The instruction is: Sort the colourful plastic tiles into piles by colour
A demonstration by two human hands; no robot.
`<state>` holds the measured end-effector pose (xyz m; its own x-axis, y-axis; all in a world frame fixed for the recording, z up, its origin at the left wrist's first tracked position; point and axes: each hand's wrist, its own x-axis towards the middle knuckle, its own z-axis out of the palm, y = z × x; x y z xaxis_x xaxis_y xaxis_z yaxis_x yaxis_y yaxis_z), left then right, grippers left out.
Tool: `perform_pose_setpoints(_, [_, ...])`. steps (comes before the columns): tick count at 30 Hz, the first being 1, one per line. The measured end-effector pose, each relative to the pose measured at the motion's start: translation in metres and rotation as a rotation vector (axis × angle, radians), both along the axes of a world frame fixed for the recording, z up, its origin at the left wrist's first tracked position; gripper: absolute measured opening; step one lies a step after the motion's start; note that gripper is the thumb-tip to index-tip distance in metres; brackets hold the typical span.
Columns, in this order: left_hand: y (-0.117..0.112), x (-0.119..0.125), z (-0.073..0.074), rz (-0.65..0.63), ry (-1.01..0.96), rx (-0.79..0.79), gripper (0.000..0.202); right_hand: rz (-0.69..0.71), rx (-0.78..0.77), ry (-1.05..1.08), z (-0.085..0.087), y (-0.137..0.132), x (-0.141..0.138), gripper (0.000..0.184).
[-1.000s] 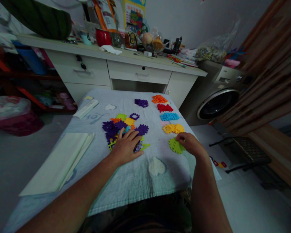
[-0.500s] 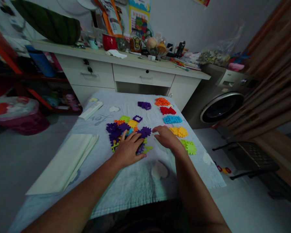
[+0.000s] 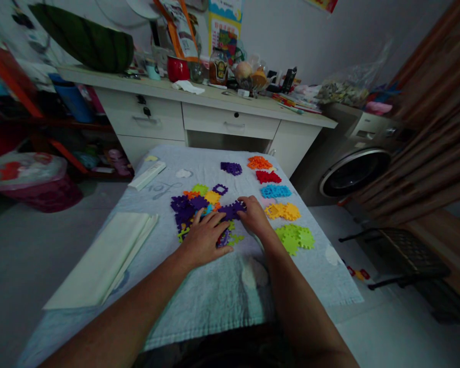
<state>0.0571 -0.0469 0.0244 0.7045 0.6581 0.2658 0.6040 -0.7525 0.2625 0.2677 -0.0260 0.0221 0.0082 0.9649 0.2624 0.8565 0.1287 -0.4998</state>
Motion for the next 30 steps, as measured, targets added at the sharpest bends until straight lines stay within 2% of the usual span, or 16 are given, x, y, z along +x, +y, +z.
perform_pose_setpoints(7, [0.001, -0.001, -0.002, 0.000, 0.005, 0.003, 0.059, -0.020, 0.040, 0.161, 0.009, -0.003, 0.006, 0.017])
perform_pose_setpoints(12, [0.000, 0.000, 0.000, 0.003, 0.016, 0.004, 0.060, -0.096, 0.112, 0.232, 0.018, -0.004, 0.016, 0.017])
perform_pose_setpoints(16, [0.001, -0.001, 0.002, -0.007, 0.010, -0.013, 0.060, -0.111, 0.098, 0.307, 0.030, 0.005, 0.029, 0.018])
perform_pose_setpoints(20, [0.001, -0.001, 0.001, -0.016, -0.023, -0.015, 0.062, -0.153, 0.071, 0.456, 0.036, 0.032, 0.035, 0.020])
perform_pose_setpoints(25, [0.003, -0.004, 0.005, -0.004, -0.130, 0.018, 0.052, -0.248, 0.065, 0.734, 0.028, 0.080, 0.024, 0.016])
perform_pose_setpoints(28, [0.012, -0.014, 0.009, 0.075, -0.239, 0.109, 0.043, -0.326, 0.033, 0.871, 0.021, 0.105, 0.012, 0.012])
perform_pose_setpoints(30, [0.022, -0.024, 0.009, 0.174, -0.334, 0.164, 0.037, -0.370, 0.004, 0.949, 0.018, 0.120, 0.004, 0.010])
